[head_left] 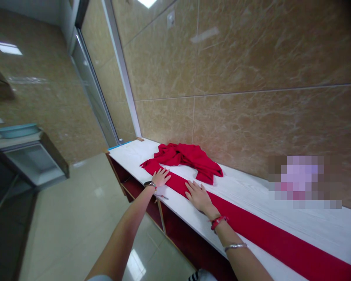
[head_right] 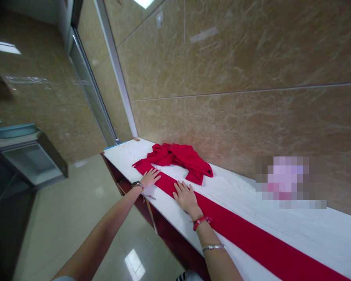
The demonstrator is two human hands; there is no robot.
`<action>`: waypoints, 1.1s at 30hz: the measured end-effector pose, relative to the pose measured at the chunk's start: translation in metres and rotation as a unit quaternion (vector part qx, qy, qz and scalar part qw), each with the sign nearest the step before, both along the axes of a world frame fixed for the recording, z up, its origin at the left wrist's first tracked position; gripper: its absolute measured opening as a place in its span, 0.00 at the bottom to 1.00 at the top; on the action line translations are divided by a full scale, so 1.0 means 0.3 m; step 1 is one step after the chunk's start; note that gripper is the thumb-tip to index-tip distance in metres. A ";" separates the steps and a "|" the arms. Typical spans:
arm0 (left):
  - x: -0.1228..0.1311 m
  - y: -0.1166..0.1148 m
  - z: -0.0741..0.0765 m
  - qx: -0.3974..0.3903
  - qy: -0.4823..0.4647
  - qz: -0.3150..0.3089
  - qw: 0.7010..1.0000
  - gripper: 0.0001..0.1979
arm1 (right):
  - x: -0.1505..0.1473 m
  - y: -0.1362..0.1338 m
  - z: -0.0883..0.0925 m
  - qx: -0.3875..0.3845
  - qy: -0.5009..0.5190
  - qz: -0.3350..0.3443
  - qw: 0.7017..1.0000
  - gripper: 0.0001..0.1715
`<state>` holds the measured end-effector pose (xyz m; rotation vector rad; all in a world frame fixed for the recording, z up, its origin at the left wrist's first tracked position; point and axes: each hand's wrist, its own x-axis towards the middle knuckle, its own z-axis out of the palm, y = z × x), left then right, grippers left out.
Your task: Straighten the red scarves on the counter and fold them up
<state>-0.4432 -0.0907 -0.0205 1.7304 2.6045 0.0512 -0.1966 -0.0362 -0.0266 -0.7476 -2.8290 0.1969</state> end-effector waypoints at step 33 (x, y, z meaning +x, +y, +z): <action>0.516 0.040 0.041 -0.067 -0.035 -0.137 0.988 0.33 | 0.713 0.020 0.019 0.039 -0.060 -0.104 0.992 0.28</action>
